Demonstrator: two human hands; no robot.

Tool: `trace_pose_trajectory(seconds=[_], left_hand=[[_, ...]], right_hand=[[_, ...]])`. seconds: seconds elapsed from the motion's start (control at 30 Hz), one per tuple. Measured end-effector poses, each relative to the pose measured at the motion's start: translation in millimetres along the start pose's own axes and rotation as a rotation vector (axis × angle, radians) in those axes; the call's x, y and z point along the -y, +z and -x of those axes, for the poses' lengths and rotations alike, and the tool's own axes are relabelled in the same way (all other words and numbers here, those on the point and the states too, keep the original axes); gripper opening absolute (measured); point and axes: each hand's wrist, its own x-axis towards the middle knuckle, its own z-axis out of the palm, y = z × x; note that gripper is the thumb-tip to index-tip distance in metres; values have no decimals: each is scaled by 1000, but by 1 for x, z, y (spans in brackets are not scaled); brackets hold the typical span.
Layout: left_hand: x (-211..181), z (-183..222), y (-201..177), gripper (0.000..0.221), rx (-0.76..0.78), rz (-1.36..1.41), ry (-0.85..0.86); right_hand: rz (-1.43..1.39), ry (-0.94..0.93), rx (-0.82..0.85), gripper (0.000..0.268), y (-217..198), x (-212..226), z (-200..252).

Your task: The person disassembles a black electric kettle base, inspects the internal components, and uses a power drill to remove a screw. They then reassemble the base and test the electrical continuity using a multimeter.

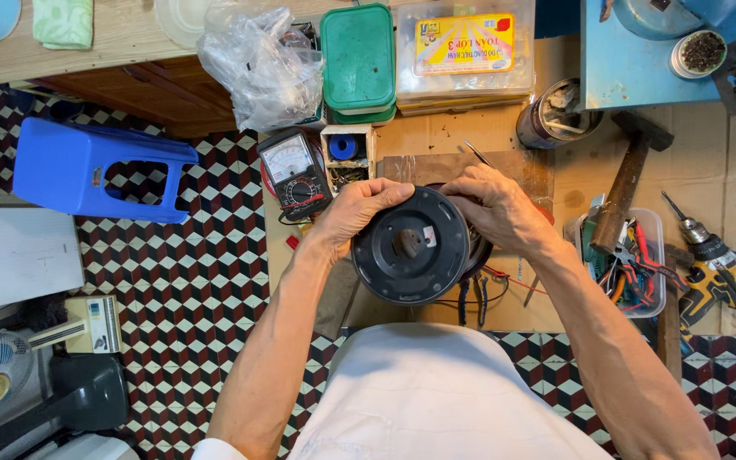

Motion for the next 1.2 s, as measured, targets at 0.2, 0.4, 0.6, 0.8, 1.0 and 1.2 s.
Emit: trace_pose_trajectory(seconds=[0.2, 0.4, 0.6, 0.8, 1.0, 1.2], left_hand=[[-17, 1, 2, 38, -26, -399, 2], [-10, -4, 5, 39, -85, -355, 37], [8, -7, 2, 38, -87, -184, 49], [17, -8, 5, 40, -107, -153, 73], [19, -2, 5, 40, -88, -136, 64], [18, 10, 7, 40, -65, -214, 83]], right_hand=[[-32, 61, 47, 16, -5, 4, -1], [-77, 83, -54, 15, 2, 7, 0], [-236, 174, -21, 16, 2, 4, 1], [-328, 268, -19, 18, 2, -1, 4], [-400, 260, -140, 19, 16, -6, 12], [-441, 320, -122, 21, 16, -7, 18]])
